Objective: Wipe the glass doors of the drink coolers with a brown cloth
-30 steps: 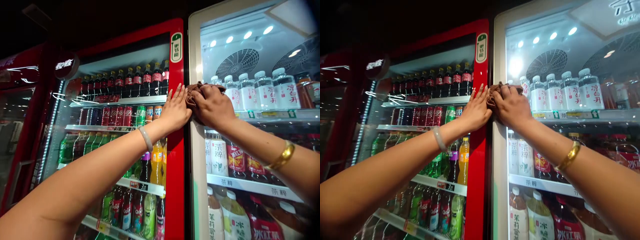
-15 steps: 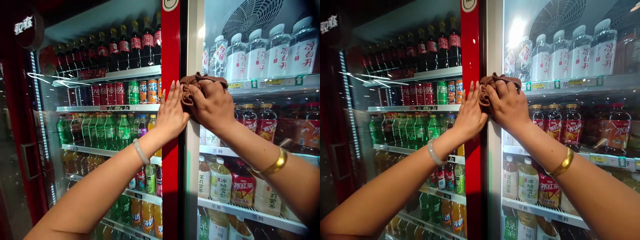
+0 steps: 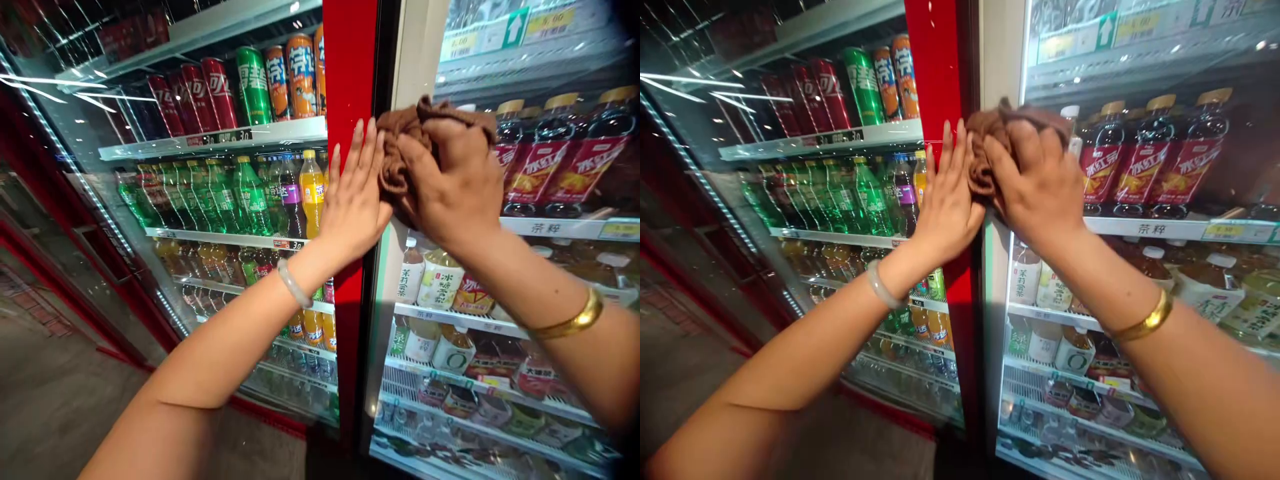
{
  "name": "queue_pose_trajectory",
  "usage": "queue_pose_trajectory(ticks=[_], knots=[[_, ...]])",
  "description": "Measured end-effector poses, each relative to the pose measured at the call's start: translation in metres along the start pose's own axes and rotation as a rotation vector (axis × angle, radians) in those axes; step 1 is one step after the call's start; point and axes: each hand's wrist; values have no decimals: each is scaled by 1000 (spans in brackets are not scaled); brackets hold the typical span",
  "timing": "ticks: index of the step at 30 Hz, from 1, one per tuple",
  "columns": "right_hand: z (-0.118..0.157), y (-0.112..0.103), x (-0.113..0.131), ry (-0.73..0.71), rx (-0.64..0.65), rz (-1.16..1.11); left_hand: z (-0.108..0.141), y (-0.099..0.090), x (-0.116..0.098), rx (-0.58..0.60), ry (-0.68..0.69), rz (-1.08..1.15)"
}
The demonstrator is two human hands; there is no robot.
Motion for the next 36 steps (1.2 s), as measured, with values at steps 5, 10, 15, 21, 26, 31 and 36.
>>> queue_pose_trajectory(ticks=[5, 10, 15, 21, 26, 31, 36], knots=[[80, 9, 24, -83, -149, 93, 87, 25, -27, 107, -14, -16], [54, 7, 13, -32, -95, 57, 75, 18, -27, 114, -59, 4], [62, 6, 19, 86, -10, 30, 78, 17, -26, 147, -31, -17], [206, -7, 90, 298, 293, -302, 209, 51, -56, 365, -6, -35], [243, -15, 111, 375, 422, -423, 268, 63, -72, 522, -17, 9], [240, 1, 96, 420, 402, -384, 239, 58, -65, 405, -69, 35], [299, -6, 127, 519, 457, -516, 286, 64, -80, 502, -85, 116]])
Point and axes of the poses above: each hand's wrist, its own z-axis away from the middle knuckle, its own y-axis out of the palm, x = y × z, and after that the axes turned 2 degrees about y, right-handed
